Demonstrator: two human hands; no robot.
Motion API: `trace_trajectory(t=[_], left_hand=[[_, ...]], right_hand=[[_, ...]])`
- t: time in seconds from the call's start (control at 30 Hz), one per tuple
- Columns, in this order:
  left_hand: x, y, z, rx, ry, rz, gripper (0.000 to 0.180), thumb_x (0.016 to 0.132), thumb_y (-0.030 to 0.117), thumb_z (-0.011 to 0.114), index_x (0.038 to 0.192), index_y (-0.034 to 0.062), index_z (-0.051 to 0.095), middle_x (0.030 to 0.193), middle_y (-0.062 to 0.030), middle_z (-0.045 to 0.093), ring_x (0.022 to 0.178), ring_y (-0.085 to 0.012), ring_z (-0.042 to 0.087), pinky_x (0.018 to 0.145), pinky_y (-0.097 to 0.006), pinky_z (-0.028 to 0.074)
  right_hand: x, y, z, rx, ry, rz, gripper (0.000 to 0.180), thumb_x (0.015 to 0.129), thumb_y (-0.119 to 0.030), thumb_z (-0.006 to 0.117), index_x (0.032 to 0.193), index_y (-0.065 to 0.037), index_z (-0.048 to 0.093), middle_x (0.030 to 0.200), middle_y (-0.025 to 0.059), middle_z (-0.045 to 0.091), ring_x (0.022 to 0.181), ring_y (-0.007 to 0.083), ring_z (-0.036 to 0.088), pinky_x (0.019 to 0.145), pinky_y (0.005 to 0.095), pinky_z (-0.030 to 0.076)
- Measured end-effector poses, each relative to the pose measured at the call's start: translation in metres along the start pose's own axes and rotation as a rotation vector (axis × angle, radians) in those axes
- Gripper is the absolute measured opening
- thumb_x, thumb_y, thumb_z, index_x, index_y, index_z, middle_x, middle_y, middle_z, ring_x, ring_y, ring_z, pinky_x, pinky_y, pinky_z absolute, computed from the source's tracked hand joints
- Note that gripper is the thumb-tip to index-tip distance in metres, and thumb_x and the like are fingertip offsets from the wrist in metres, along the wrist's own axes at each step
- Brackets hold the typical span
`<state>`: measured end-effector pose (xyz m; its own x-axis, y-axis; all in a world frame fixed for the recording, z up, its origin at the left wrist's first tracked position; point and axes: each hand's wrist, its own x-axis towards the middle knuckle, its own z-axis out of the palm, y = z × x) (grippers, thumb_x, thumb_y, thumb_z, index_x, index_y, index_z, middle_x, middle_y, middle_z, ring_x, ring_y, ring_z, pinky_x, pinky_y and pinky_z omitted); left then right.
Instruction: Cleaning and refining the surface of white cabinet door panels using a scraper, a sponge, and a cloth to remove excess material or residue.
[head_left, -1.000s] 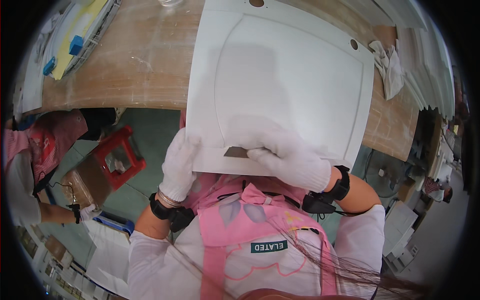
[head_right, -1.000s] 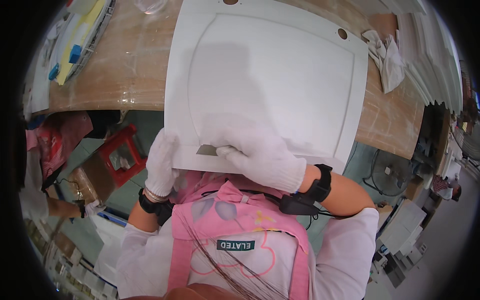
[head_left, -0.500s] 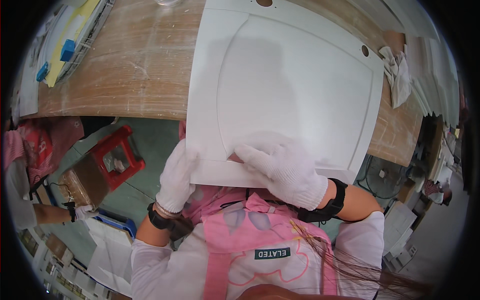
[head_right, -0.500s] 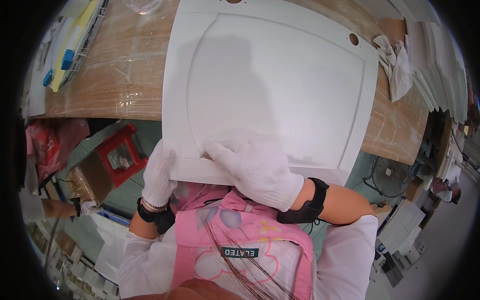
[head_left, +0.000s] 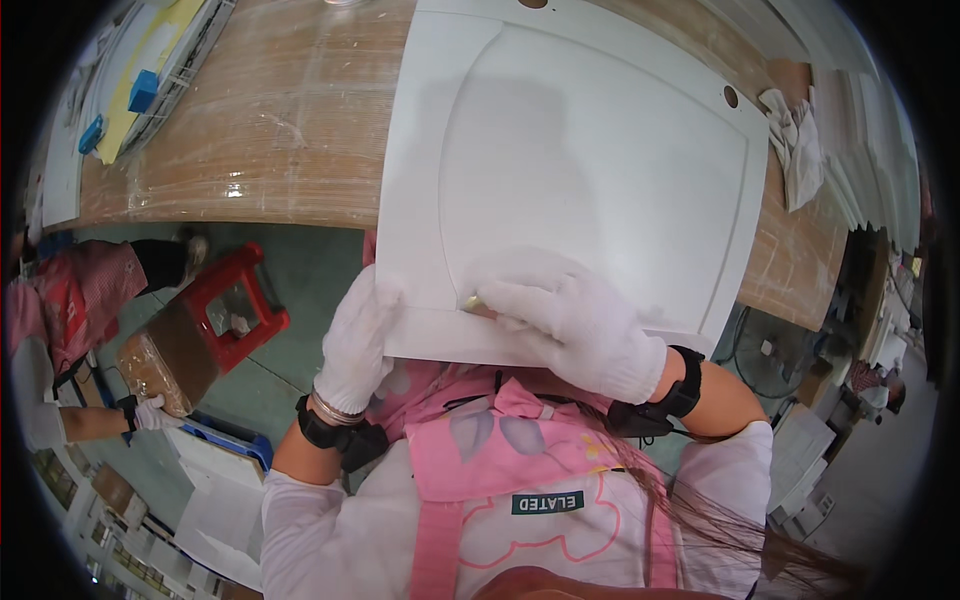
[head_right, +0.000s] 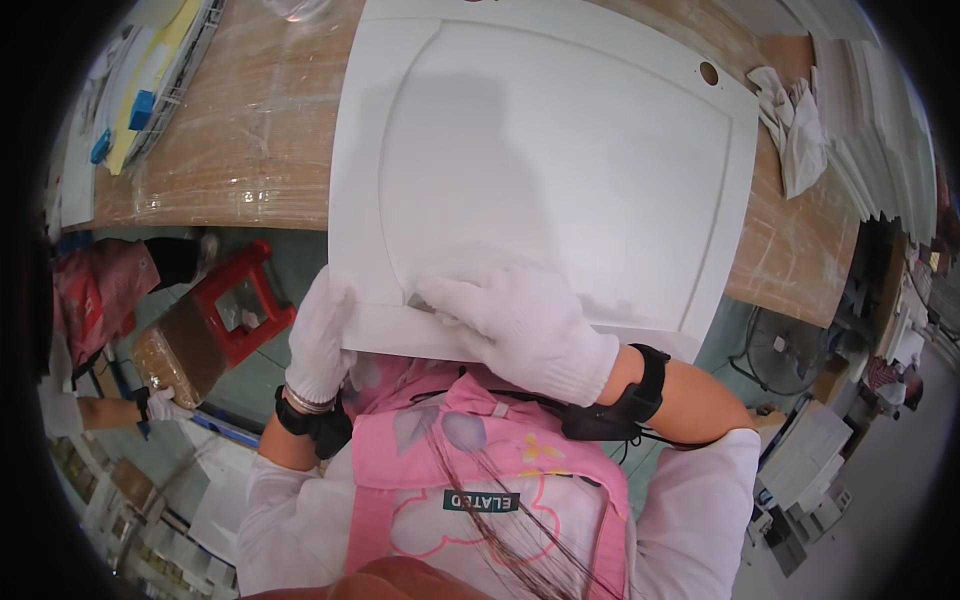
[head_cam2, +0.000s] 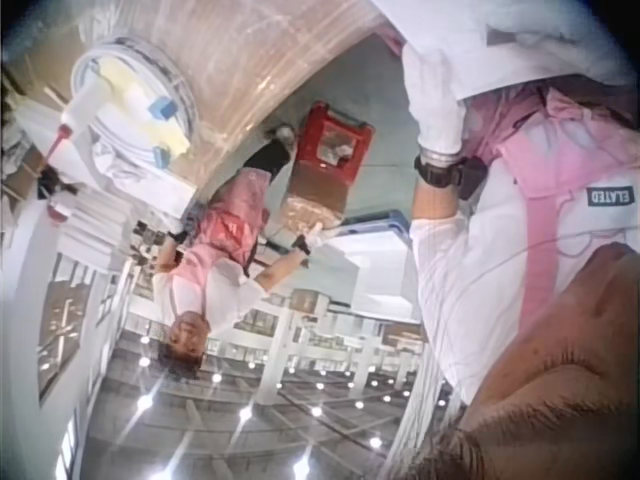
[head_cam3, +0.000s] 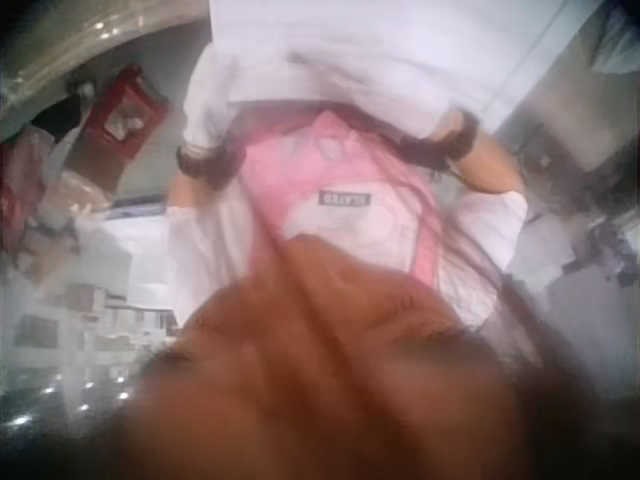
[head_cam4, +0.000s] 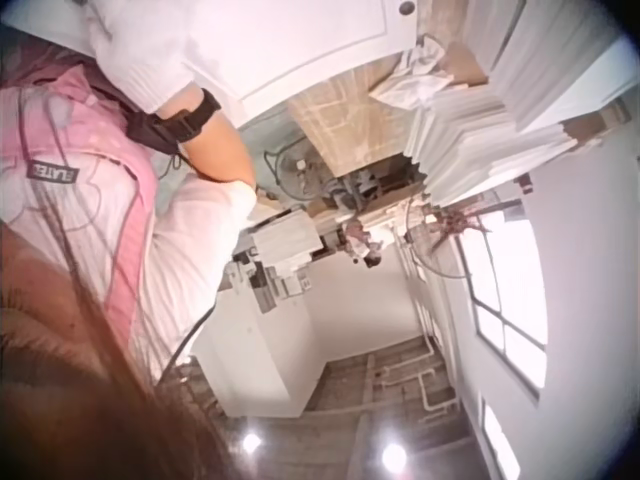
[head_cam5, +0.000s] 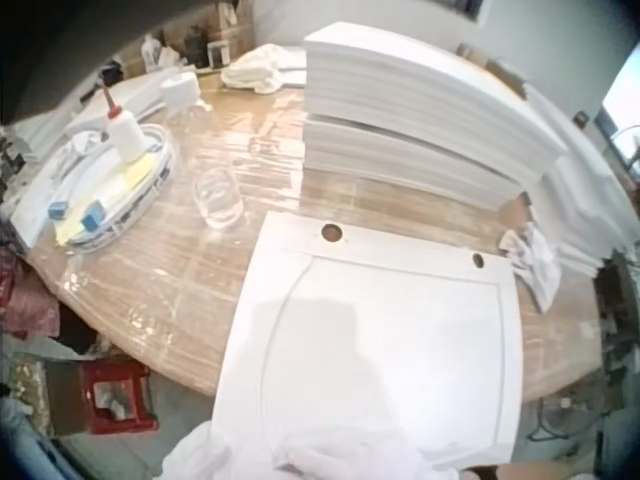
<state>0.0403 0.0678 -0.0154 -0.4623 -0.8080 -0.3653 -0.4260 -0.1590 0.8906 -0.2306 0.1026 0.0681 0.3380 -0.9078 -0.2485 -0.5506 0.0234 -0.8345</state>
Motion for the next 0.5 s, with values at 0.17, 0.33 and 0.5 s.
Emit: trace_trajectory(t=[0.17,0.33,0.5], left_hand=[[0.009,0.000,0.010,-0.339,0.018,-0.149,0.039,0.105,0.021,0.048,0.134,-0.0042,0.048,0.120,-0.0075,0.058,0.112,-0.0144,0.057,0.092,-0.029,0.047],[0.001,-0.002,-0.002,-0.154,0.018,-0.070,0.041,0.105,0.024,0.048,0.135,-0.0046,0.047,0.121,-0.0078,0.058,0.112,-0.0146,0.057,0.092,-0.028,0.047],[0.007,0.026,0.000,-0.685,-0.025,-0.276,0.039,0.104,0.016,0.050,0.135,-0.0076,0.048,0.126,-0.0147,0.059,0.112,-0.0218,0.058,0.096,-0.031,0.047]], right_hand=[[-0.001,0.018,-0.006,-0.176,0.252,-0.118,0.018,0.083,-0.010,0.060,0.101,-0.010,0.064,0.091,0.0093,0.066,0.082,0.0321,0.063,0.068,0.0427,0.051],[-0.001,0.005,-0.012,-0.280,0.154,-0.132,0.022,0.080,-0.012,0.063,0.101,-0.010,0.064,0.091,0.0097,0.066,0.083,0.0312,0.064,0.067,0.0420,0.051],[0.000,0.002,0.002,-0.258,0.054,-0.036,0.042,0.075,0.000,0.066,0.116,-0.005,0.062,0.105,0.0141,0.066,0.095,0.0351,0.064,0.078,0.0423,0.053]])
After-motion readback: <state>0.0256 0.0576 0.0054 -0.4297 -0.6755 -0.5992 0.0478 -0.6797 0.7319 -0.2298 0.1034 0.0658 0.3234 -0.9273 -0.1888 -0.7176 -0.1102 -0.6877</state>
